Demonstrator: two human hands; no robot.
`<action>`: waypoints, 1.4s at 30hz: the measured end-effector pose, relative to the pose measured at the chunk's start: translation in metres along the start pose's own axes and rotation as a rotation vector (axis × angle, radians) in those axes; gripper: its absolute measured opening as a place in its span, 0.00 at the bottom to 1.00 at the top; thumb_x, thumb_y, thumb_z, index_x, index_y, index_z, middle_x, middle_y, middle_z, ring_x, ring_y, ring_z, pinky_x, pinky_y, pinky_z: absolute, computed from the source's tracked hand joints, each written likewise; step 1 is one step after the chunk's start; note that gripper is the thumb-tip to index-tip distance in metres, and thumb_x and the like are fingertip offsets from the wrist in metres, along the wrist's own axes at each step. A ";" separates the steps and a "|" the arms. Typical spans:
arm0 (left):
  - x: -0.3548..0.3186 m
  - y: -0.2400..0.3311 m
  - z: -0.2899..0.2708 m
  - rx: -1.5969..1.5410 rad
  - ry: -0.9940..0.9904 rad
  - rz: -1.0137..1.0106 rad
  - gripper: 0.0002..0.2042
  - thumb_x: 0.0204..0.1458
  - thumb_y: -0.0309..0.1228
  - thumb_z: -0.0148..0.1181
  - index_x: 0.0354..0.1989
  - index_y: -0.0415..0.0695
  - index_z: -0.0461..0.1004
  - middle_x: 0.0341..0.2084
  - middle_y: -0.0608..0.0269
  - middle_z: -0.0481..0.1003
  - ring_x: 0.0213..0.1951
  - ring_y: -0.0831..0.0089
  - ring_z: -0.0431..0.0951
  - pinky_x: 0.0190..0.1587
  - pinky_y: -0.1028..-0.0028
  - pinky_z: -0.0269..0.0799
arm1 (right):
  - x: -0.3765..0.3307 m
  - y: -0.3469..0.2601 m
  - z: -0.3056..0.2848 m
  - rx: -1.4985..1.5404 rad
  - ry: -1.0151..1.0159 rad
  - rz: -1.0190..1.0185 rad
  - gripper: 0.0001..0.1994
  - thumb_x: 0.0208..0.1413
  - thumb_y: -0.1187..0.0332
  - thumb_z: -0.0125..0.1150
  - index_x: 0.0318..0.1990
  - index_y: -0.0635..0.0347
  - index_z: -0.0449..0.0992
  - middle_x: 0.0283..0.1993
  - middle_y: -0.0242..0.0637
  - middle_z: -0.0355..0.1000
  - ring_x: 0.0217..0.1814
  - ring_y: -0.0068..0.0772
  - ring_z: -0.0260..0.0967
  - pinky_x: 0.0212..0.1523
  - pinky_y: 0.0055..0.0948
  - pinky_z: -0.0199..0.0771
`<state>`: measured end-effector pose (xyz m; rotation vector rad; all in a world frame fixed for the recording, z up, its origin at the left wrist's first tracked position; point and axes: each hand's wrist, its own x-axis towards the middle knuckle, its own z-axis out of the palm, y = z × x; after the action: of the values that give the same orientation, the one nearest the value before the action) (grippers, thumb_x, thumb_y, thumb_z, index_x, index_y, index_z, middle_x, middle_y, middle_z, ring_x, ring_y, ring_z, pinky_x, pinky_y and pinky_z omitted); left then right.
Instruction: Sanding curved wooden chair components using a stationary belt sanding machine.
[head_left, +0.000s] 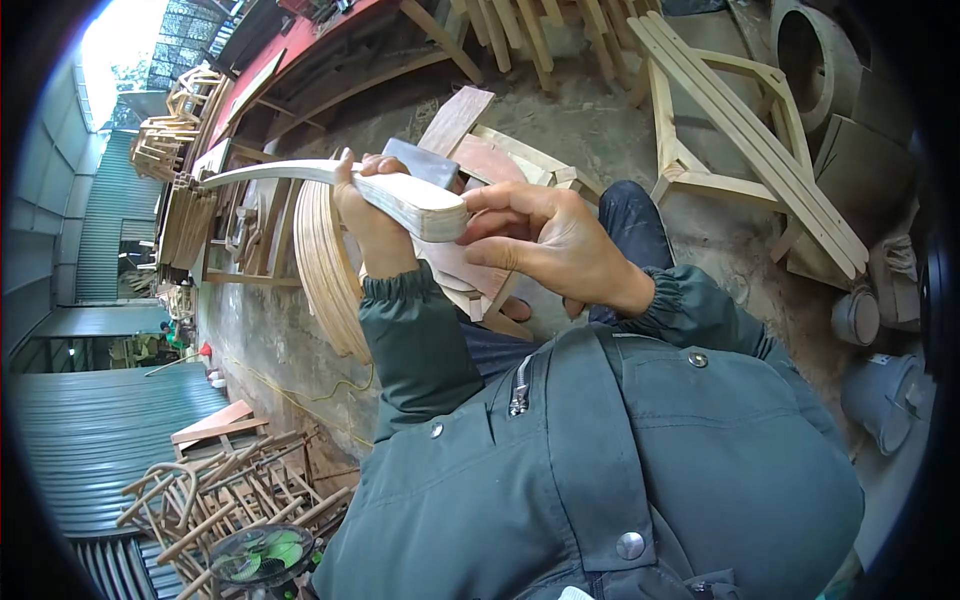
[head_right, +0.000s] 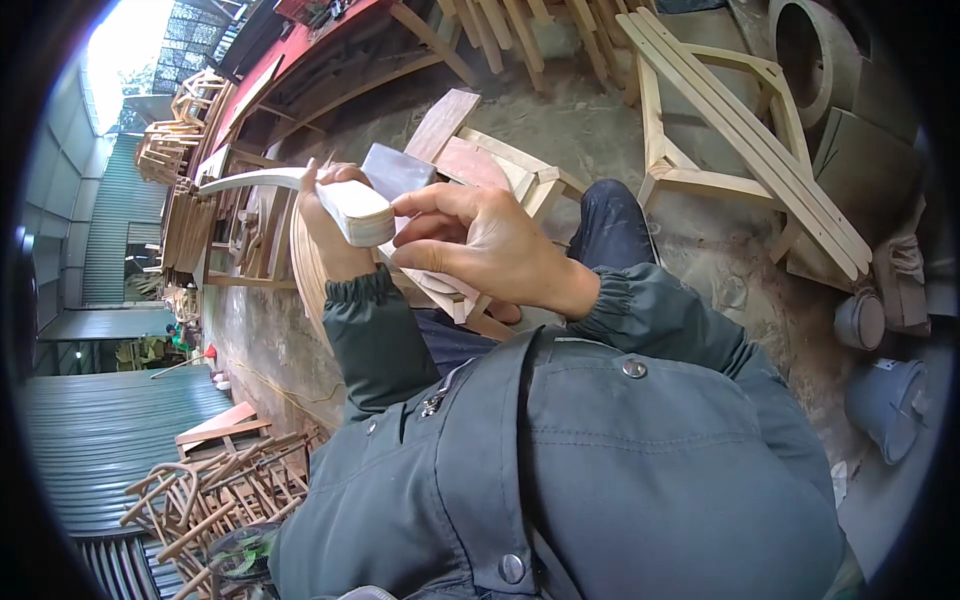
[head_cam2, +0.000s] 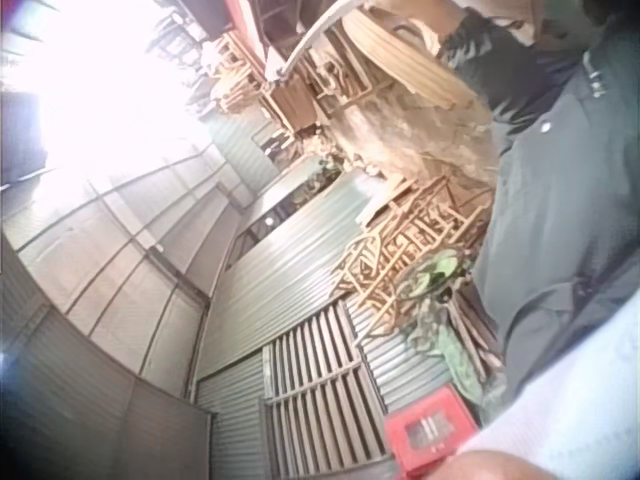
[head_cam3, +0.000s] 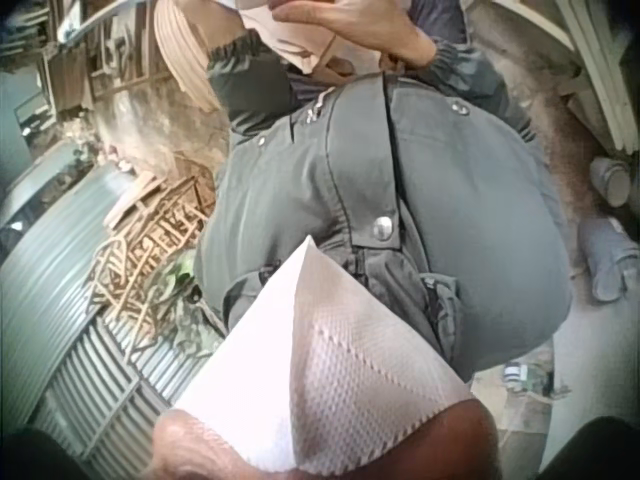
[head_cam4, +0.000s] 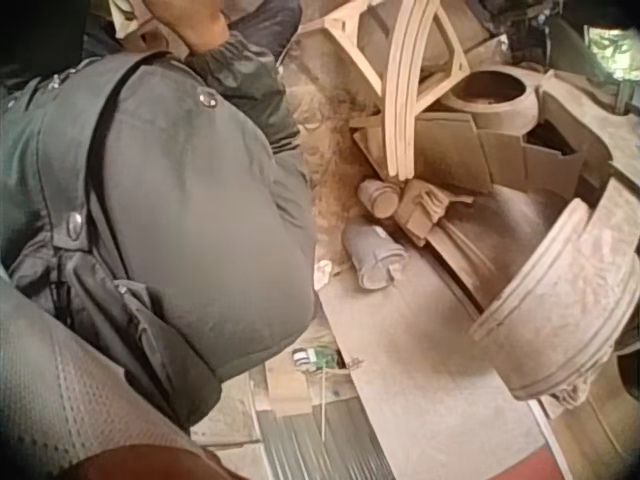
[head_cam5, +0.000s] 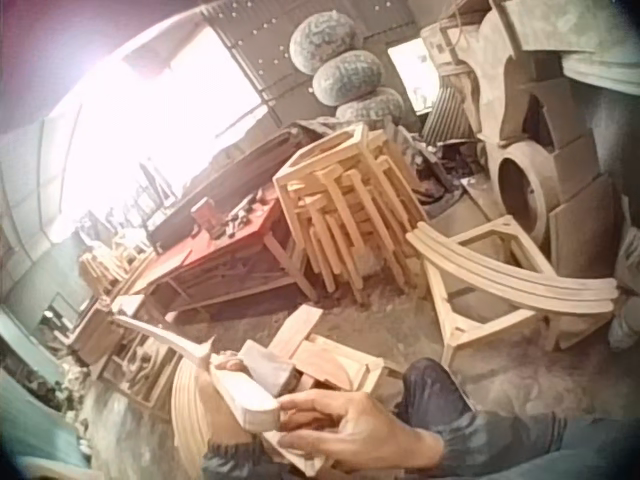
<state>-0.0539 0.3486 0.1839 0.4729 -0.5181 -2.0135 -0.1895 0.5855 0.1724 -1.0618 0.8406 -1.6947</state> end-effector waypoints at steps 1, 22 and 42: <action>-0.001 -0.004 -0.004 -0.052 0.000 -0.039 0.14 0.63 0.33 0.61 0.32 0.44 0.62 0.21 0.69 0.64 0.22 0.78 0.68 0.30 0.75 0.75 | 0.000 0.001 -0.002 0.002 -0.007 0.005 0.23 0.61 0.77 0.70 0.63 0.70 0.75 0.50 0.41 0.83 0.51 0.23 0.80 0.55 0.23 0.81; -0.002 -0.022 0.001 1.022 0.079 0.914 0.19 0.48 0.23 0.69 0.45 0.36 0.67 0.28 0.61 0.73 0.24 0.73 0.77 0.24 0.72 0.76 | -0.003 -0.130 0.013 -1.344 -0.044 -0.846 0.22 0.63 0.73 0.68 0.62 0.73 0.73 0.58 0.58 0.77 0.55 0.50 0.80 0.58 0.41 0.81; 0.018 -0.087 -0.077 1.498 -0.632 1.123 0.20 0.38 0.34 0.76 0.41 0.53 0.75 0.31 0.67 0.76 0.38 0.62 0.82 0.43 0.59 0.78 | -0.027 -0.201 0.015 -1.408 0.005 0.894 0.43 0.53 0.80 0.70 0.77 0.54 0.60 0.54 0.50 0.80 0.50 0.34 0.78 0.55 0.34 0.77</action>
<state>-0.0840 0.3584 0.0710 0.2226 -2.1031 -0.3478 -0.2410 0.6760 0.3475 -1.1722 2.1978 -0.1730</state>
